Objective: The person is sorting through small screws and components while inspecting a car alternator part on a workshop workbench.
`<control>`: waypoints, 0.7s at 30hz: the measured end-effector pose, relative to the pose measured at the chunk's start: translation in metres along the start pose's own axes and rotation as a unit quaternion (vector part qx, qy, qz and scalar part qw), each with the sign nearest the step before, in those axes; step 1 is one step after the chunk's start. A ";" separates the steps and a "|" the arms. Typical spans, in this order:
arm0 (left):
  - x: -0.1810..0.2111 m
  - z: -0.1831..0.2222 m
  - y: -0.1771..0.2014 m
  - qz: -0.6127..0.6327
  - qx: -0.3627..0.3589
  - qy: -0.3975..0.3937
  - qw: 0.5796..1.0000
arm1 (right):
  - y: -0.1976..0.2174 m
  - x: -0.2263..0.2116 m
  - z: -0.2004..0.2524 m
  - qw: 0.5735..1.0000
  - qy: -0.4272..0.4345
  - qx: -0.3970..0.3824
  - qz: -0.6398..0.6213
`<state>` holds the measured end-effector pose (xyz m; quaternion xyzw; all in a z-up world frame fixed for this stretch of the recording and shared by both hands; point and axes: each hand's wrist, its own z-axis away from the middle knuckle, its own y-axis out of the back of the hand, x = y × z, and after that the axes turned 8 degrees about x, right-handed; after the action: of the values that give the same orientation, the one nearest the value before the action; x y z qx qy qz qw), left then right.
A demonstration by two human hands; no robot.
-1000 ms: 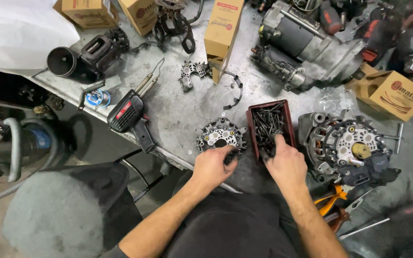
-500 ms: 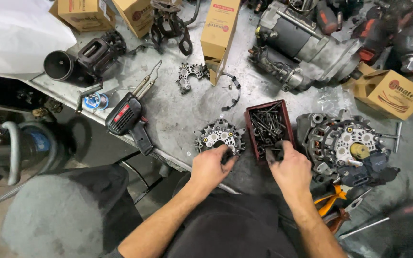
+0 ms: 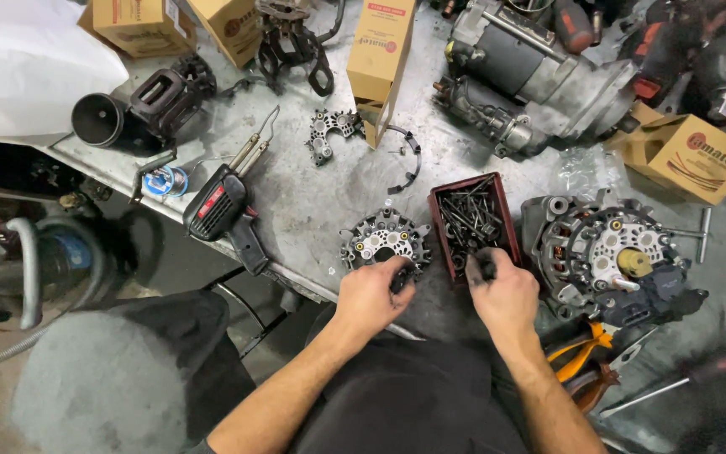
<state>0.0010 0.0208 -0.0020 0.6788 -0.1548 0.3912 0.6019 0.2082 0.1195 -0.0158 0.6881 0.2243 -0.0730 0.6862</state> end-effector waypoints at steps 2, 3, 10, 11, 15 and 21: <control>-0.001 0.001 0.000 0.001 0.003 0.000 1.000 | 0.007 -0.009 0.004 0.999 -0.004 0.023 -0.024; -0.001 0.001 0.000 0.002 0.002 0.002 1.000 | 0.012 -0.013 0.006 0.998 -0.010 0.052 -0.035; 0.001 0.002 0.001 -0.001 -0.004 0.006 1.000 | 0.013 -0.017 0.008 0.999 -0.012 0.007 0.034; 0.002 0.003 0.001 0.000 -0.005 0.005 1.000 | 0.011 -0.017 0.008 0.999 -0.012 0.007 0.035; 0.002 0.001 0.002 -0.012 -0.010 0.012 1.000 | 0.005 -0.020 0.000 0.993 -0.025 -0.050 0.104; 0.000 0.004 0.000 -0.009 -0.002 -0.004 1.000 | -0.004 -0.008 -0.002 0.995 -0.025 -0.045 0.084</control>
<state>0.0023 0.0171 -0.0024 0.6801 -0.1519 0.3833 0.6062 0.1989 0.1192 -0.0165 0.6709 0.1516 -0.0221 0.7255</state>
